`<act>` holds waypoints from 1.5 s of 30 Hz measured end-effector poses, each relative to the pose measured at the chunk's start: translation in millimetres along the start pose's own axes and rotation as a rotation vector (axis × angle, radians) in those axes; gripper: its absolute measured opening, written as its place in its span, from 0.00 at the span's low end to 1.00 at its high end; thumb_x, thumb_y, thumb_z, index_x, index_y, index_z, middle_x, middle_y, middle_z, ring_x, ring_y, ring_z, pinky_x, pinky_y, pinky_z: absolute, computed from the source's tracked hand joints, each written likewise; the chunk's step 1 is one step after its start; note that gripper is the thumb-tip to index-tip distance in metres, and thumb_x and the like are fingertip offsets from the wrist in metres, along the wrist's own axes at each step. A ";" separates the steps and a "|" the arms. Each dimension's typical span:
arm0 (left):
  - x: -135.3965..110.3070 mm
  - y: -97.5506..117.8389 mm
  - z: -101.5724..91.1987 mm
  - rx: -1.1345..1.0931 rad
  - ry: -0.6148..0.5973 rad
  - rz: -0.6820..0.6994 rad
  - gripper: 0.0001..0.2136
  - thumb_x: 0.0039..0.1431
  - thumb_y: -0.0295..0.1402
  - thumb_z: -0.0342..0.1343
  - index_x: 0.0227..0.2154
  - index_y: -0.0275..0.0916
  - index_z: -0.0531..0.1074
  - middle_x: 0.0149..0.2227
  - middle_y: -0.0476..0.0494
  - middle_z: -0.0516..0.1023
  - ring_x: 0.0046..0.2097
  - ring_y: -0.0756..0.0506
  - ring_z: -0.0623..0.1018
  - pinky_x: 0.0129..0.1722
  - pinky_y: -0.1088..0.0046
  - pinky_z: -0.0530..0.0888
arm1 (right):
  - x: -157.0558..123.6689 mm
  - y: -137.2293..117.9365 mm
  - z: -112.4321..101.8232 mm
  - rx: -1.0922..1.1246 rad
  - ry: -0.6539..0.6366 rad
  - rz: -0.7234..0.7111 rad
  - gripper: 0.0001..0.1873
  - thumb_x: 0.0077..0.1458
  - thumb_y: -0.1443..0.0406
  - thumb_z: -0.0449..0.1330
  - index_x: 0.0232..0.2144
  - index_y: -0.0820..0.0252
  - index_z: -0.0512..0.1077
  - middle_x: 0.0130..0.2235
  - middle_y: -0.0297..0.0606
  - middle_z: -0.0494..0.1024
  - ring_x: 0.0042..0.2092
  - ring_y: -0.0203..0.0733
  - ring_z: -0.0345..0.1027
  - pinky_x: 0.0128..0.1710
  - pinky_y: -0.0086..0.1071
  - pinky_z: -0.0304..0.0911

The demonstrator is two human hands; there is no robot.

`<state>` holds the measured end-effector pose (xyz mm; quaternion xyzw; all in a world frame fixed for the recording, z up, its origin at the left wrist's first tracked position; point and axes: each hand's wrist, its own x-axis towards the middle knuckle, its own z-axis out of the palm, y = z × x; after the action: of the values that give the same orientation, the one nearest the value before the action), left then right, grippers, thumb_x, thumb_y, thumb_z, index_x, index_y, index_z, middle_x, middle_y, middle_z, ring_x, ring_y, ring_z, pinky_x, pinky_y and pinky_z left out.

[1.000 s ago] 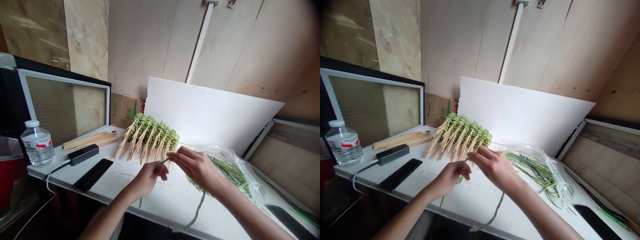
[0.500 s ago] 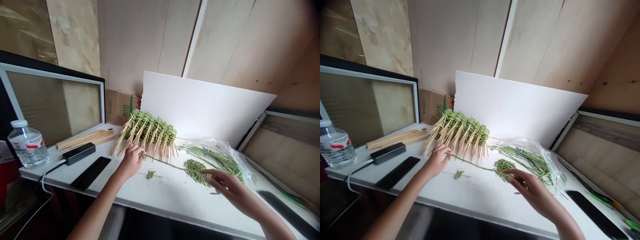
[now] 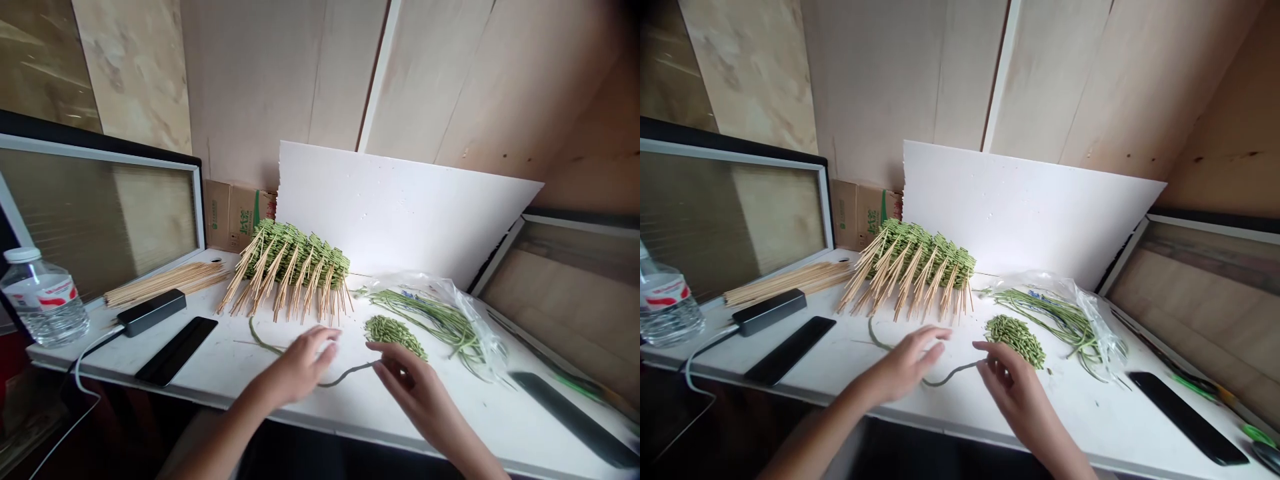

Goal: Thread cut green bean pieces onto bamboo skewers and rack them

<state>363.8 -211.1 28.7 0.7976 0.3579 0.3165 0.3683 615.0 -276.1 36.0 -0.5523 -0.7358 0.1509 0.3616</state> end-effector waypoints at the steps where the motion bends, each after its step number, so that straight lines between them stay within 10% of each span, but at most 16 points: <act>1: -2.7 12.9 10.0 -0.088 -0.048 0.022 0.20 0.72 0.44 0.48 0.63 0.48 0.69 0.63 0.42 0.72 0.62 0.39 0.72 0.58 0.64 0.69 | -2.2 -1.3 6.4 0.016 -0.002 -0.025 0.21 0.68 0.54 0.55 0.58 0.56 0.70 0.32 0.37 0.75 0.27 0.38 0.62 0.26 0.31 0.61; 9: -1.0 20.7 31.2 -0.208 0.050 0.062 0.11 0.67 0.38 0.58 0.35 0.38 0.82 0.31 0.45 0.83 0.36 0.44 0.81 0.41 0.71 0.74 | -8.2 -9.8 0.9 0.081 -0.041 -0.051 0.26 0.64 0.57 0.60 0.62 0.53 0.65 0.34 0.35 0.74 0.27 0.35 0.62 0.26 0.29 0.64; 22: 5.7 5.6 -2.4 -0.110 0.034 -0.015 0.12 0.67 0.41 0.58 0.36 0.38 0.81 0.34 0.42 0.83 0.39 0.42 0.82 0.42 0.67 0.75 | -5.2 -11.3 -32.2 0.138 0.101 -0.056 0.11 0.63 0.56 0.63 0.40 0.56 0.80 0.38 0.42 0.81 0.37 0.44 0.74 0.33 0.34 0.72; 30: -1.1 25.1 25.3 -0.536 -0.155 -0.031 0.23 0.68 0.50 0.54 0.55 0.36 0.71 0.41 0.37 0.81 0.38 0.42 0.84 0.42 0.66 0.76 | -8.2 -12.6 -10.4 0.148 0.090 -0.172 0.08 0.64 0.59 0.62 0.40 0.54 0.80 0.37 0.41 0.80 0.38 0.44 0.72 0.31 0.33 0.69; 45: -2.8 30.7 41.0 -0.527 0.019 -0.058 0.18 0.61 0.45 0.65 0.42 0.32 0.82 0.31 0.38 0.84 0.33 0.42 0.84 0.33 0.69 0.78 | -9.4 -20.7 -10.3 0.067 0.156 -0.281 0.06 0.63 0.60 0.64 0.37 0.54 0.79 0.33 0.40 0.79 0.35 0.44 0.68 0.29 0.35 0.68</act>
<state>404.2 -242.7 31.4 0.6605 0.2893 0.3954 0.5689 608.8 -293.7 52.6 -0.4417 -0.7700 0.0800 0.4535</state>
